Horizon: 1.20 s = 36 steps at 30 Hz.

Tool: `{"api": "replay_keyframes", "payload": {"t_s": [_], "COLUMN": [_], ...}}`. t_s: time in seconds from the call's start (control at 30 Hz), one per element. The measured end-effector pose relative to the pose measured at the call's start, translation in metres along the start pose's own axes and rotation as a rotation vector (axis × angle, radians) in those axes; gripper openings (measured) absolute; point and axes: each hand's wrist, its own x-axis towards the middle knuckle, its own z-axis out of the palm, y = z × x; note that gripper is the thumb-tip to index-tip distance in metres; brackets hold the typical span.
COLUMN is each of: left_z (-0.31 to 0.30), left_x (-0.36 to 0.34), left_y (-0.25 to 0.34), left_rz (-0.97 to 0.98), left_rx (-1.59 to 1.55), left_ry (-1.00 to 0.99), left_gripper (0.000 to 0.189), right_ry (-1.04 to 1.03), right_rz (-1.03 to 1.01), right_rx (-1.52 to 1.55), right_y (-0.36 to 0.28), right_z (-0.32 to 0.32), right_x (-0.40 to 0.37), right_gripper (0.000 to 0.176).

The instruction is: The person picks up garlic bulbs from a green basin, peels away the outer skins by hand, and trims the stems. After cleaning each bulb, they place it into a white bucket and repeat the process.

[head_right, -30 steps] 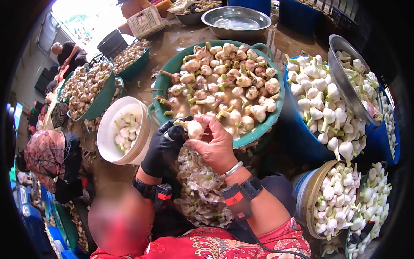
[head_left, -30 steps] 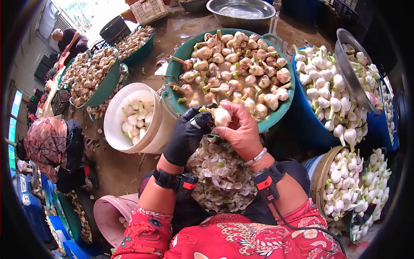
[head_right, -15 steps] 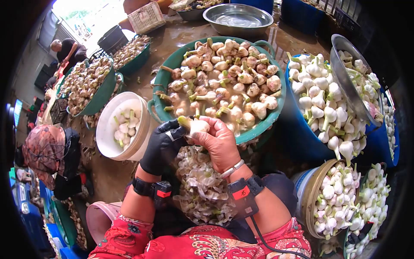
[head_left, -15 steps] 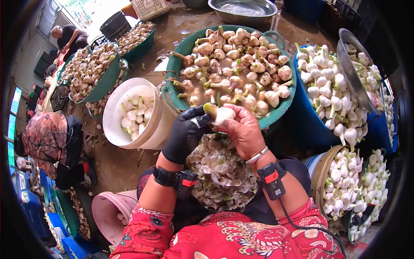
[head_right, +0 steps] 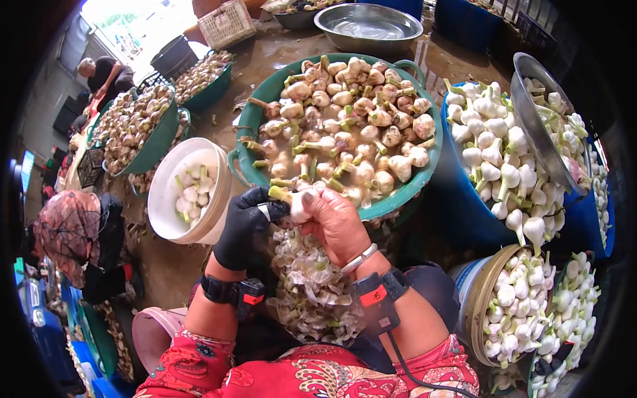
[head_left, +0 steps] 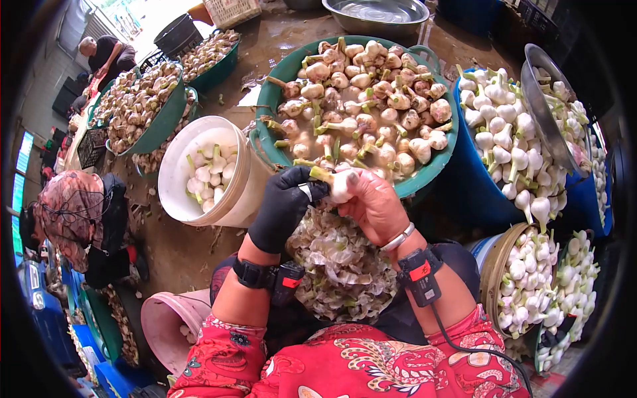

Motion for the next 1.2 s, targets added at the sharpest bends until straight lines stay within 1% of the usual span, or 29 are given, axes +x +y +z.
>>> {"api": "replay_keyframes", "payload": {"t_s": [0.07, 0.1, 0.13, 0.2, 0.27, 0.3, 0.33, 0.37, 0.4, 0.43, 0.47, 0.5, 0.53, 0.57, 0.6, 0.67, 0.73, 0.77, 0.8, 0.87, 0.93, 0.97, 1.07, 1.1, 1.13, 1.2], "left_z": [-0.003, -0.003, -0.001, 0.000, -0.003, -0.004, -0.004, -0.003, -0.003, -0.004, -0.005, -0.005, -0.006, -0.005, -0.002, 0.004, -0.011, -0.016, -0.021, -0.021, -0.001, -0.002, 0.001, 0.000, -0.001, -0.003], "left_x": [-0.001, -0.002, -0.002, -0.001, 0.002, 0.003, 0.005, 0.006, 0.006, 0.007, 0.005, 0.002, -0.001, -0.004, -0.005, -0.006, -0.002, -0.001, -0.002, -0.006, -0.013, -0.010, -0.015, -0.016, -0.016, -0.018], "left_y": [-0.007, -0.008, -0.009, -0.014, -0.021, -0.015, -0.013, -0.012, -0.013, -0.014, -0.015, -0.017, -0.018, -0.017, -0.016, -0.010, -0.010, -0.010, -0.011, -0.009, -0.002, -0.012, 0.004, 0.005, 0.006, 0.008], "left_rz": [0.170, 0.168, 0.203, 0.241, 0.379, 0.489, 0.491, 0.578, 0.665, 0.629, 0.628, 0.456, 0.285, 0.022, 0.034, 0.045, -0.014, 0.039, 0.073, 0.051, 0.023, 0.051, 0.026, 0.009, 0.009, 0.020], "left_rx": [0.452, 0.451, 0.498, 0.546, 0.653, 0.939, 0.944, 1.005, 1.064, 1.110, 1.107, 0.787, 0.469, 0.045, 0.054, -0.027, -0.227, -0.107, 0.008, 0.072, -0.026, -0.158, -0.102, -0.103, -0.103, 0.073], "left_ry": [0.062, 0.065, 0.087, 0.114, 0.077, 0.093, 0.100, 0.061, 0.019, -0.011, -0.007, -0.054, -0.096, -0.091, -0.081, 0.074, 0.152, 0.136, 0.123, -0.013, -0.043, -0.096, -0.125, -0.118, -0.119, -0.116], "left_gripper": [0.017, 0.017, 0.016, 0.015, 0.011, 0.011, 0.011, 0.013, 0.015, 0.023, 0.023, 0.025, 0.027, 0.023, 0.023, 0.022, 0.026, 0.027, 0.028, 0.030, 0.034, 0.038, 0.043, 0.040, 0.040, 0.030], "right_ry": [0.014, 0.071, 0.070, 0.082, 0.056, 0.047, 0.035, 0.020, -0.006, -0.036, -0.063, -0.060, -0.160, -0.267, -0.229, -0.178, -0.116, -0.117, -0.037, 0.024, 0.076, 0.120, 0.058, 0.059, 0.060, 0.136], "right_rz": [0.193, 0.258, 0.261, 0.407, 0.432, 0.502, 0.574, 0.676, 0.735, 0.746, 0.759, 0.762, 0.719, 0.673, 0.620, 0.552, 0.473, 0.402, 0.420, 0.390, 0.422, 0.375, 0.340, 0.336, 0.335, 0.341], "right_rx": [0.200, 0.245, 0.244, 0.339, 0.359, 0.310, 0.257, 0.282, 0.321, 0.331, 0.343, 0.343, 0.292, 0.236, 0.285, 0.288, 0.349, 0.324, 0.369, 0.378, 0.306, 0.283, 0.192, 0.195, 0.194, 0.109], "right_y": [0.002, 0.003, 0.002, 0.000, -0.005, -0.006, -0.007, -0.009, -0.010, -0.011, -0.012, -0.012, -0.012, -0.011, -0.009, -0.010, -0.013, -0.010, -0.012, -0.011, -0.010, -0.005, -0.002, -0.005, -0.006, -0.010], "right_z": [-0.004, -0.002, -0.002, -0.005, -0.008, -0.010, -0.011, -0.009, -0.003, -0.005, -0.007, -0.007, -0.005, -0.002, -0.006, -0.022, -0.022, -0.029, -0.026, -0.031, -0.025, -0.021, -0.009, -0.002, 0.006, 0.015], "right_x": [-0.001, 0.000, 0.000, 0.002, 0.001, -0.001, -0.002, -0.004, -0.007, -0.008, -0.009, -0.012, -0.014, -0.014, -0.014, -0.007, -0.007, -0.007, -0.007, -0.003, -0.001, -0.003, -0.002, -0.005, -0.004, -0.003], "right_gripper": [0.038, 0.038, 0.038, 0.038, 0.039, 0.045, 0.051, 0.053, 0.049, 0.050, 0.051, 0.051, 0.052, 0.053, 0.053, 0.053, 0.052, 0.051, 0.047, 0.044, 0.040, 0.038, 0.035, 0.031, 0.031, 0.025]}}
